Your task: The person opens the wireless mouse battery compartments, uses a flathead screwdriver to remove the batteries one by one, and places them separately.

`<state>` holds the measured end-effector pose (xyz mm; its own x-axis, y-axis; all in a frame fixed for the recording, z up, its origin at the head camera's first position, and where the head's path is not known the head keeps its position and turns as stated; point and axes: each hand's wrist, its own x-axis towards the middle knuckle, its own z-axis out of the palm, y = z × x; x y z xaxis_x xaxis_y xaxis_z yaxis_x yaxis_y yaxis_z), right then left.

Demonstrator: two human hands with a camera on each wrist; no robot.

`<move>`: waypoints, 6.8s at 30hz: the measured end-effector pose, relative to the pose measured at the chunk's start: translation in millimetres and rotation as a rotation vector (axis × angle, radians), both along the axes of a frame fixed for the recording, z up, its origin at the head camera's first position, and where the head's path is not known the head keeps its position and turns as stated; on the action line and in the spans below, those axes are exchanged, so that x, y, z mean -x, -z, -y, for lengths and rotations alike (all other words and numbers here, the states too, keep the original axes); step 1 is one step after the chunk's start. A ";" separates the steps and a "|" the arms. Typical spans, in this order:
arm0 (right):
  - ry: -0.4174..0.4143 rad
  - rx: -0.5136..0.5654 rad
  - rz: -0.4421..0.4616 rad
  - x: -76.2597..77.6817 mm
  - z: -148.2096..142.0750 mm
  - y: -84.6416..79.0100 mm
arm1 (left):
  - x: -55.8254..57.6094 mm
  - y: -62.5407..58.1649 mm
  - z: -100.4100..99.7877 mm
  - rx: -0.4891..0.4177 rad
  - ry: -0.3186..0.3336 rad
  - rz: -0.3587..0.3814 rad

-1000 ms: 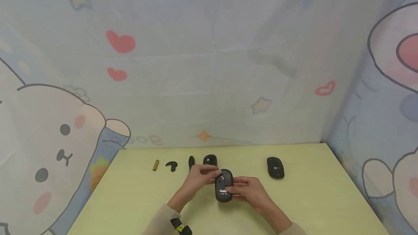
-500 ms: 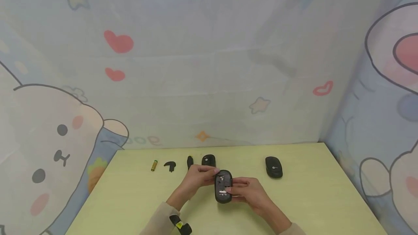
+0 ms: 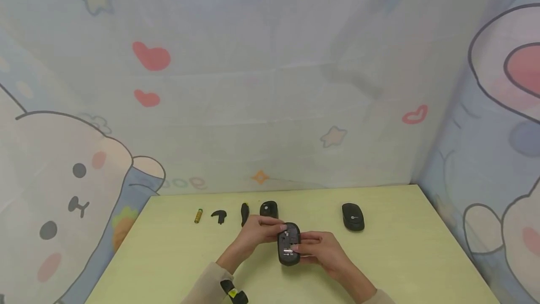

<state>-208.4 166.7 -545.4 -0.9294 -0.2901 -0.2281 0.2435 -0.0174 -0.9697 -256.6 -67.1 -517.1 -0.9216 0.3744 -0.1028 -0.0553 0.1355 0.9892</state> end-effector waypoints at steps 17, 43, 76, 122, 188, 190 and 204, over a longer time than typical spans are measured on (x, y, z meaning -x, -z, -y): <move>-0.011 0.018 -0.009 -0.8 -0.2 2.6 | 3.4 7.6 -2.3 0.018 -0.009 -0.034; -0.024 0.009 0.010 -4.0 2.8 7.4 | 1.5 -3.8 0.9 0.063 -0.016 -0.029; -0.057 0.038 -0.015 -7.0 4.0 9.3 | 7.9 -25.2 38.9 -0.061 -0.006 -0.061; -0.037 0.052 0.031 -11.1 6.5 12.7 | 16.3 23.2 155.6 0.042 -0.352 0.040; -0.031 0.073 0.031 -11.7 4.3 11.9 | 29.2 31.8 169.7 0.543 -0.482 -0.298; -0.031 0.074 0.034 -11.6 4.4 11.7 | 27.0 23.4 162.9 0.566 -0.455 -0.340; -0.007 0.055 0.061 -12.7 -1.2 12.6 | 27.0 6.5 125.3 0.897 -0.191 -0.617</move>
<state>-195.7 167.9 -557.9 -0.9121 -0.3104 -0.2679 0.3024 -0.0679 -0.9508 -283.5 -192.4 -523.6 -0.9428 0.2400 0.2313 0.3172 0.8595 0.4009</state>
